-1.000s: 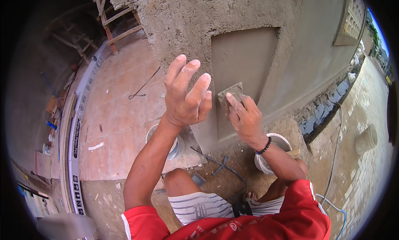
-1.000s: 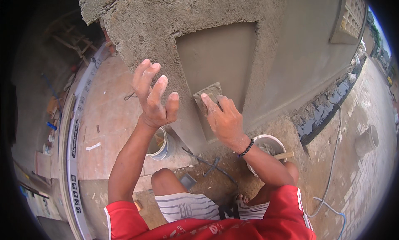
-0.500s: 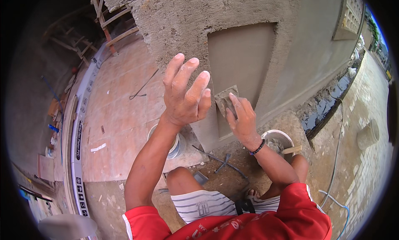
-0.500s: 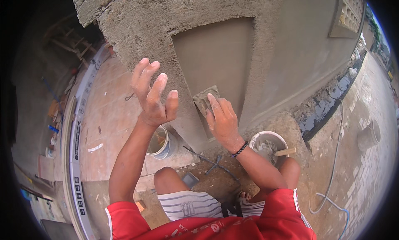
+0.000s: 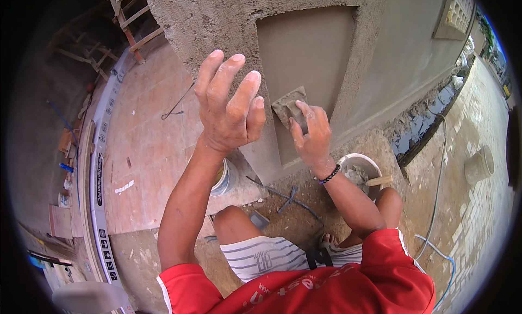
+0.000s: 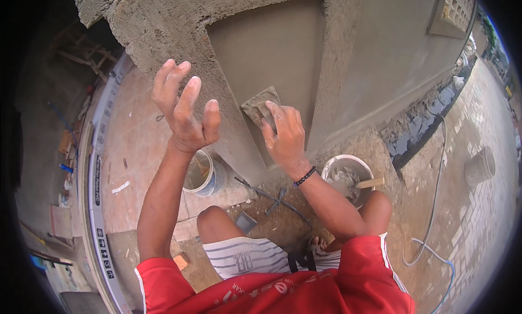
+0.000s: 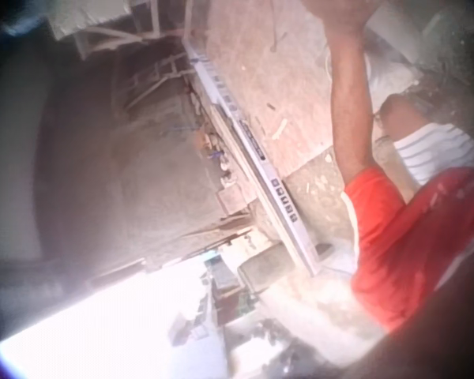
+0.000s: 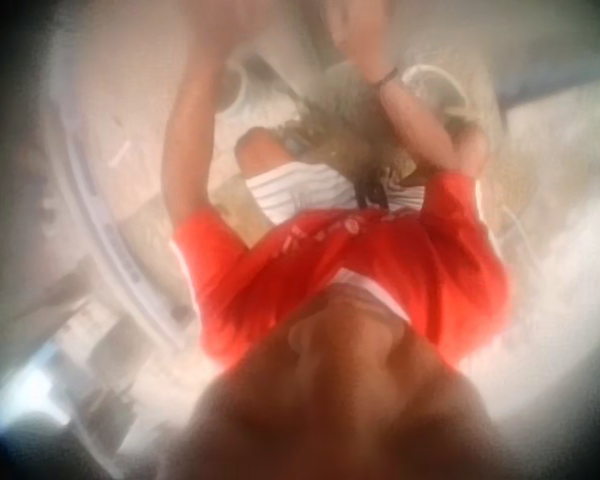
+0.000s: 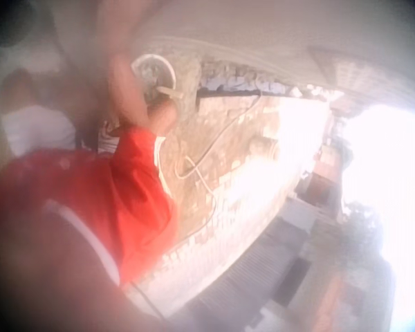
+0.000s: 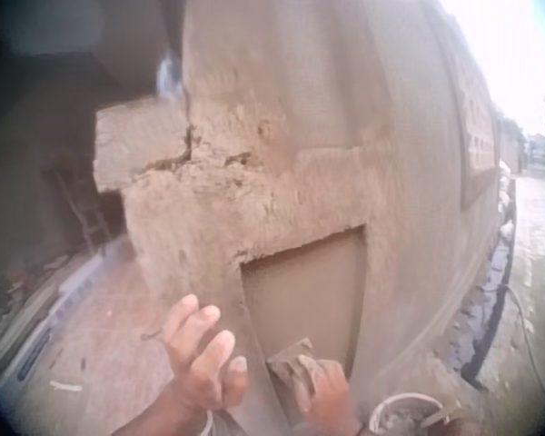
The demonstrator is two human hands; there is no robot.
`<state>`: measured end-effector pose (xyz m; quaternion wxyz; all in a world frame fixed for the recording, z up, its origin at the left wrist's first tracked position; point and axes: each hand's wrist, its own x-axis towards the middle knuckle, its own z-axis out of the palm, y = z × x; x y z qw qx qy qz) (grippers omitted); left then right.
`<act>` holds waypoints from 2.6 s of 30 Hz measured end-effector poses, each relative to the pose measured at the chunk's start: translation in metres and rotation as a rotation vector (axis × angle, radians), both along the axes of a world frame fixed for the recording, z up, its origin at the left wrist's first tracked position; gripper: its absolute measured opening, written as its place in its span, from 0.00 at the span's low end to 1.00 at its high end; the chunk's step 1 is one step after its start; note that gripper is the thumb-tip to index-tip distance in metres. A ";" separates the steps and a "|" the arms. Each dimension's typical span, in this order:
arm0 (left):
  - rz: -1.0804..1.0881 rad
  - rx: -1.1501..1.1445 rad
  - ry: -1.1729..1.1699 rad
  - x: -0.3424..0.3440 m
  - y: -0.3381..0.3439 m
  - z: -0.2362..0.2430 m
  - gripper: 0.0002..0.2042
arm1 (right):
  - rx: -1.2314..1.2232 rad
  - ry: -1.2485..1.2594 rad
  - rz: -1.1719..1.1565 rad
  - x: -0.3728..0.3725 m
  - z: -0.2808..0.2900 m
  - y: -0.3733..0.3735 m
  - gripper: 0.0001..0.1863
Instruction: The person uses a trowel to apply and smooth cement plaster onto a recessed rectangular section of an exterior wall. The person repeatedly scoops plaster from a bucket and spreads it evenly across the surface.
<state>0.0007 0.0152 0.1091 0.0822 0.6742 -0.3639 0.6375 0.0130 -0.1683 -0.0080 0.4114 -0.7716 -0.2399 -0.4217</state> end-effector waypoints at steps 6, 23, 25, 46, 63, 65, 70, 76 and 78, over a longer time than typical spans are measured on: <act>0.004 0.010 -0.032 0.000 0.000 0.002 0.20 | 0.631 0.842 0.303 -0.074 -0.164 -0.042 0.22; 0.029 0.042 -0.060 0.006 0.004 0.002 0.17 | 1.679 1.373 0.363 -0.027 -0.287 -0.016 0.21; 0.029 0.048 -0.064 0.007 0.005 0.001 0.17 | 1.710 1.352 0.367 -0.028 -0.290 -0.010 0.22; 0.070 0.043 -0.047 0.004 0.005 0.000 0.17 | 1.708 1.253 0.468 -0.020 -0.226 0.007 0.22; 0.116 0.079 -0.033 0.001 0.006 0.000 0.20 | 1.358 0.574 0.880 -0.023 0.074 -0.011 0.20; 0.159 0.088 -0.032 -0.005 0.003 0.004 0.20 | 1.322 0.404 0.873 -0.023 0.075 -0.033 0.21; 0.141 0.088 -0.046 -0.003 0.000 0.007 0.20 | 1.386 0.731 0.632 -0.025 -0.061 -0.072 0.19; 0.204 0.097 -0.024 -0.008 -0.002 0.008 0.20 | 1.519 1.301 0.362 -0.029 -0.252 -0.064 0.13; 0.215 0.108 -0.020 -0.008 0.000 0.008 0.19 | 1.546 1.343 0.349 -0.026 -0.273 -0.057 0.12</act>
